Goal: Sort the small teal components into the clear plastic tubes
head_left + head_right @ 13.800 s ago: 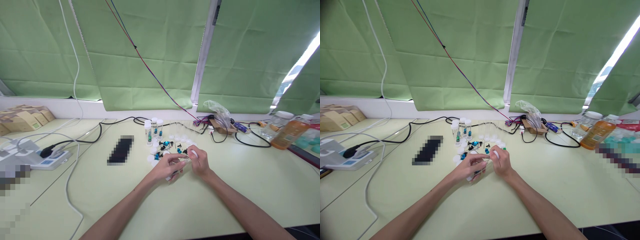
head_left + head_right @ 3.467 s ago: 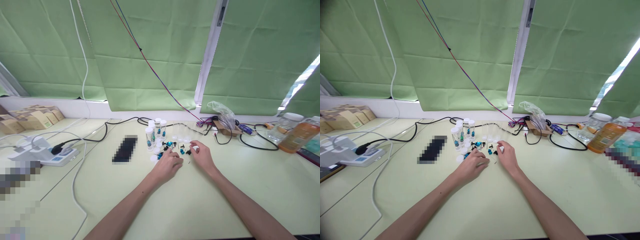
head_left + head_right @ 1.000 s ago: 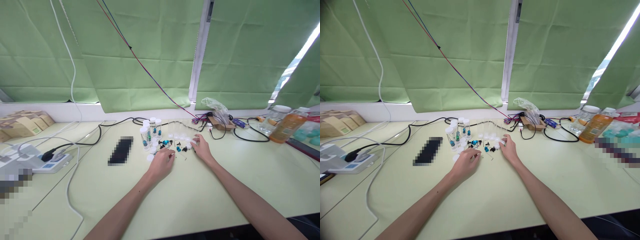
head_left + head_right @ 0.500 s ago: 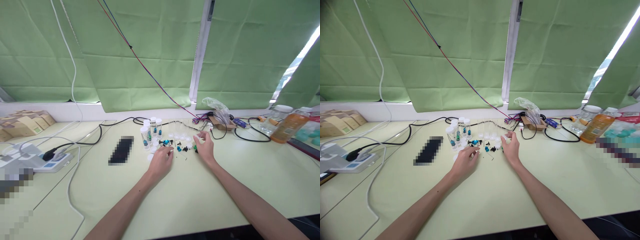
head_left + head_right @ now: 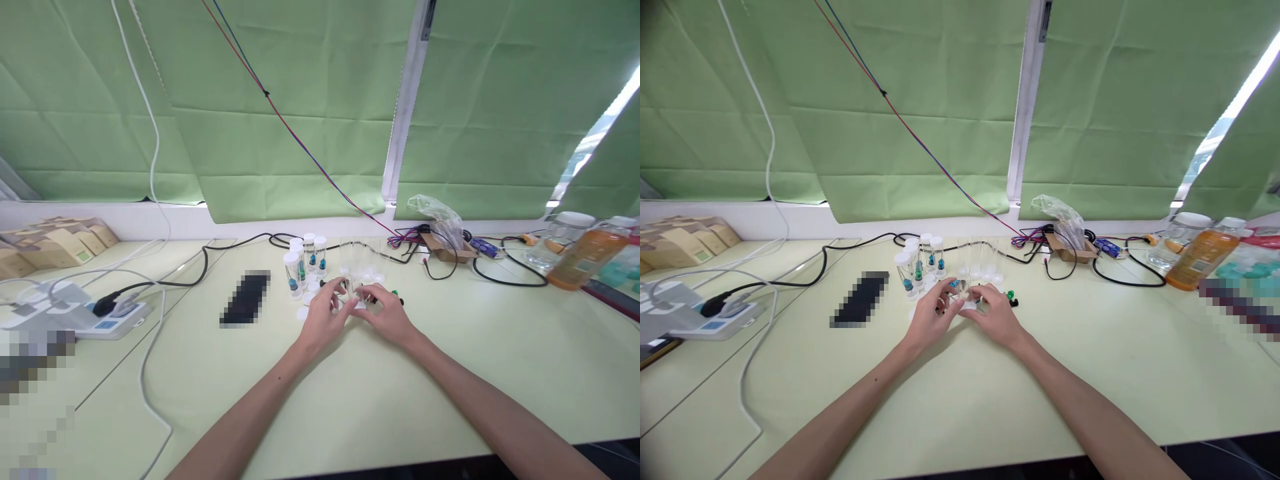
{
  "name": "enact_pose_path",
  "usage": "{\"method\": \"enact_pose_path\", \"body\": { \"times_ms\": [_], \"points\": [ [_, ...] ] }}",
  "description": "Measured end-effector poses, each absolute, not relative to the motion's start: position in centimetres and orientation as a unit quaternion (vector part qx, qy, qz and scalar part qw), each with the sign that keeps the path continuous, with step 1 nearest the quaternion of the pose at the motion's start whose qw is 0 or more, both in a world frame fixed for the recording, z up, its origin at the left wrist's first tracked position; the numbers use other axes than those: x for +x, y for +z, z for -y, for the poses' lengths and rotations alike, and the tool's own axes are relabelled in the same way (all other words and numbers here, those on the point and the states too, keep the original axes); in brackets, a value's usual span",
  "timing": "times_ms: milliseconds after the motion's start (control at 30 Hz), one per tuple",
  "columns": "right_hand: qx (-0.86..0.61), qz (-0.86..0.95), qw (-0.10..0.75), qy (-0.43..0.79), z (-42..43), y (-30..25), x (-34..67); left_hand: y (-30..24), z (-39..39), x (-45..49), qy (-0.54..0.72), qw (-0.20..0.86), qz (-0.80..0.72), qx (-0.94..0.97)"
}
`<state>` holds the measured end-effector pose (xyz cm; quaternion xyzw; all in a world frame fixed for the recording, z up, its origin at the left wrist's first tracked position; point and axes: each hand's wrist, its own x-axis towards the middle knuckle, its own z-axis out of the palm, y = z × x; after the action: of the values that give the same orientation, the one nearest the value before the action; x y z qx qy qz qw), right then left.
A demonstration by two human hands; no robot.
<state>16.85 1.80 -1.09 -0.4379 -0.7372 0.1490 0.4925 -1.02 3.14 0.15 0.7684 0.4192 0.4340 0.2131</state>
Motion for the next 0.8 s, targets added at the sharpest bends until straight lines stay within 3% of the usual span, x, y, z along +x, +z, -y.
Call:
{"method": "enact_pose_path", "body": {
  "times_ms": [800],
  "points": [
    [-0.444,0.732,0.498,0.14,-2.29,-1.17,17.68,0.46,-3.17,-1.03,0.433,0.227,-0.462,0.74]
  ]
}}
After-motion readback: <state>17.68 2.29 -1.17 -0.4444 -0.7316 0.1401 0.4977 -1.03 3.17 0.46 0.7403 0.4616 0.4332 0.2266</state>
